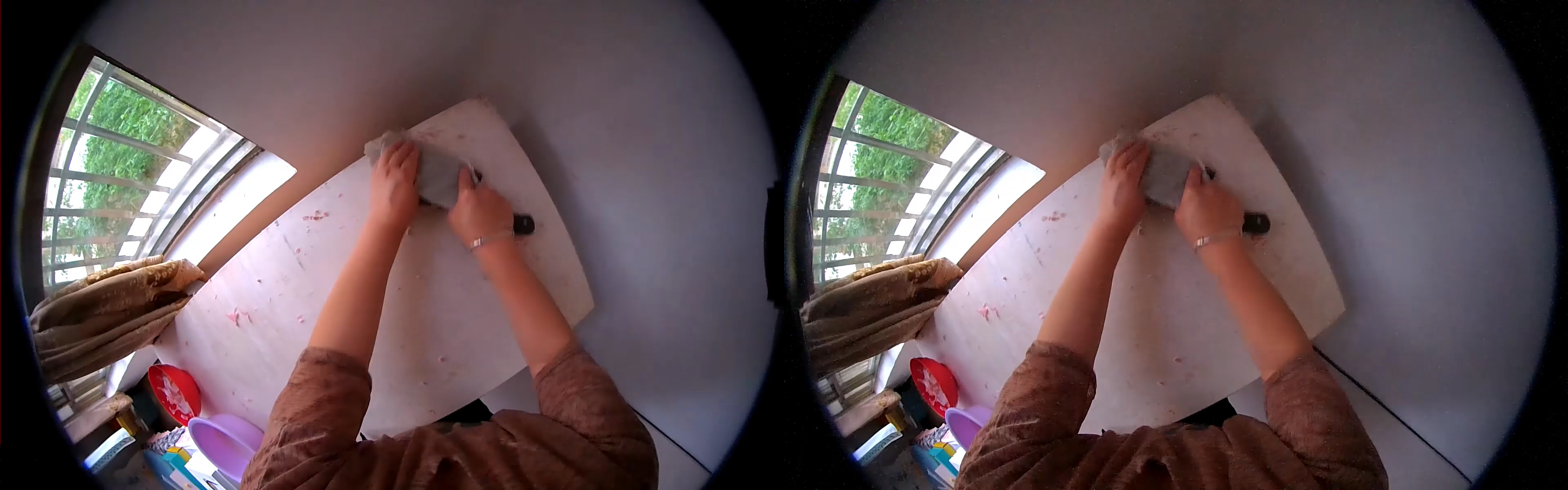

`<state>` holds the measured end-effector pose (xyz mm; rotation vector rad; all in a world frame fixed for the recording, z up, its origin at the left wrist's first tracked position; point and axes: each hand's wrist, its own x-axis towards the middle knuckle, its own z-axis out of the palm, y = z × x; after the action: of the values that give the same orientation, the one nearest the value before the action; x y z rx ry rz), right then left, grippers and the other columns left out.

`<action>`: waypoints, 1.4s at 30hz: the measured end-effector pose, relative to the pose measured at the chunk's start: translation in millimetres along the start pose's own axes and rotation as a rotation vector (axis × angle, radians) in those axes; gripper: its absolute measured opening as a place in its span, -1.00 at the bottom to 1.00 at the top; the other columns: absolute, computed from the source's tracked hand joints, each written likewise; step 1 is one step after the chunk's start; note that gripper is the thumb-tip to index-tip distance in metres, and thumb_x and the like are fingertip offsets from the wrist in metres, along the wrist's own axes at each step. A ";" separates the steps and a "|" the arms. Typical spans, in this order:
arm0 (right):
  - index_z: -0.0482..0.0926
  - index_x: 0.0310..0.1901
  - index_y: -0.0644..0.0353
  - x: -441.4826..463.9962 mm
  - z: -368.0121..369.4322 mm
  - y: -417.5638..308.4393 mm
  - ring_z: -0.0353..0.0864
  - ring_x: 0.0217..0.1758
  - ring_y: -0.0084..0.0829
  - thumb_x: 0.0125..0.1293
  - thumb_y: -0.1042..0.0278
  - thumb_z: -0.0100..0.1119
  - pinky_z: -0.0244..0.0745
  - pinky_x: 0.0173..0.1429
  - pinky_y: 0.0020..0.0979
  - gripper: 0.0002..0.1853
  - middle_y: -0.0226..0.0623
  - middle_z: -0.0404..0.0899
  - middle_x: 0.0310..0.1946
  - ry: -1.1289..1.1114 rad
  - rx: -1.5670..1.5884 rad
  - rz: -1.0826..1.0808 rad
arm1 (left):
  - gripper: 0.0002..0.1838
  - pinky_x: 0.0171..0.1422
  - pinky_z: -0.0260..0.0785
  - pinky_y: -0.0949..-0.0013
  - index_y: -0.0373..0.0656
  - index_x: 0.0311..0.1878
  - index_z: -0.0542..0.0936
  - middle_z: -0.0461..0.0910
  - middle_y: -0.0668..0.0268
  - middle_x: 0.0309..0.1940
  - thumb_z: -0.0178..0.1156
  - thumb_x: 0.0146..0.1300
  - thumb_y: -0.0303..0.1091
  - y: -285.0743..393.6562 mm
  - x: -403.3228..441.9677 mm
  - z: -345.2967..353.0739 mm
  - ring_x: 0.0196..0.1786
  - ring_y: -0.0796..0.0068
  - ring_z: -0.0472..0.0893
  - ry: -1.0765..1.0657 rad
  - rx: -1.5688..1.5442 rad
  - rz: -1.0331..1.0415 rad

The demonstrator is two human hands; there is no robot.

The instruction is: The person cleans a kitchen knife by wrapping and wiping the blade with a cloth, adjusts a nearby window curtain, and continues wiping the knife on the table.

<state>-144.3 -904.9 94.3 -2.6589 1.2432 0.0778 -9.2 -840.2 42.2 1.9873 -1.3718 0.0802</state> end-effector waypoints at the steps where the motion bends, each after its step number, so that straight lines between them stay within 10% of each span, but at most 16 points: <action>1: 0.36 0.05 0.18 -7.2 0.4 -1.3 0.57 -0.38 -0.05 -0.06 0.39 0.10 0.50 -0.30 -0.15 -0.47 -0.02 0.54 -0.38 -0.002 -0.012 0.019 | -0.60 0.23 0.17 0.22 -0.28 -0.03 0.48 0.43 0.14 0.05 0.00 -0.02 -0.52 3.0 -6.3 -4.7 0.18 0.14 0.33 -0.013 0.023 0.050; 4: 0.37 0.03 0.17 -14.5 8.5 11.9 0.57 -0.37 -0.05 -0.06 0.41 0.07 0.49 -0.29 -0.15 -0.50 -0.01 0.55 -0.40 0.228 0.006 -0.134 | -0.61 0.14 0.19 0.20 -0.22 -0.02 0.48 0.43 0.22 0.06 0.01 0.00 -0.49 18.9 -14.6 -7.3 0.18 0.25 0.33 -0.037 0.121 -0.021; 13: 0.41 0.00 0.17 8.8 -15.3 21.6 0.57 -0.35 -0.03 -0.04 0.42 0.01 0.47 -0.24 -0.11 -0.54 0.02 0.56 -0.46 -0.055 0.033 -0.030 | -0.58 -0.04 0.24 0.23 -0.20 0.02 0.46 0.45 0.29 0.04 0.00 0.01 -0.47 28.5 -9.6 1.5 0.16 0.32 0.34 -0.026 0.209 -0.049; 42: 0.40 0.00 0.19 70.4 -17.3 65.7 0.57 -0.34 -0.03 -0.04 0.41 0.00 0.47 -0.25 -0.11 -0.55 0.03 0.56 -0.43 -0.017 0.029 -0.007 | -0.54 0.22 0.22 0.27 -0.29 0.05 0.41 0.40 0.16 0.07 0.00 -0.02 -0.54 44.7 61.2 33.4 0.15 0.13 0.31 -0.088 0.082 -0.003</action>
<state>-149.9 -1002.5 91.1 -2.6319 1.2200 0.0808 -31.1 -916.4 66.2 2.0822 -1.4423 0.0490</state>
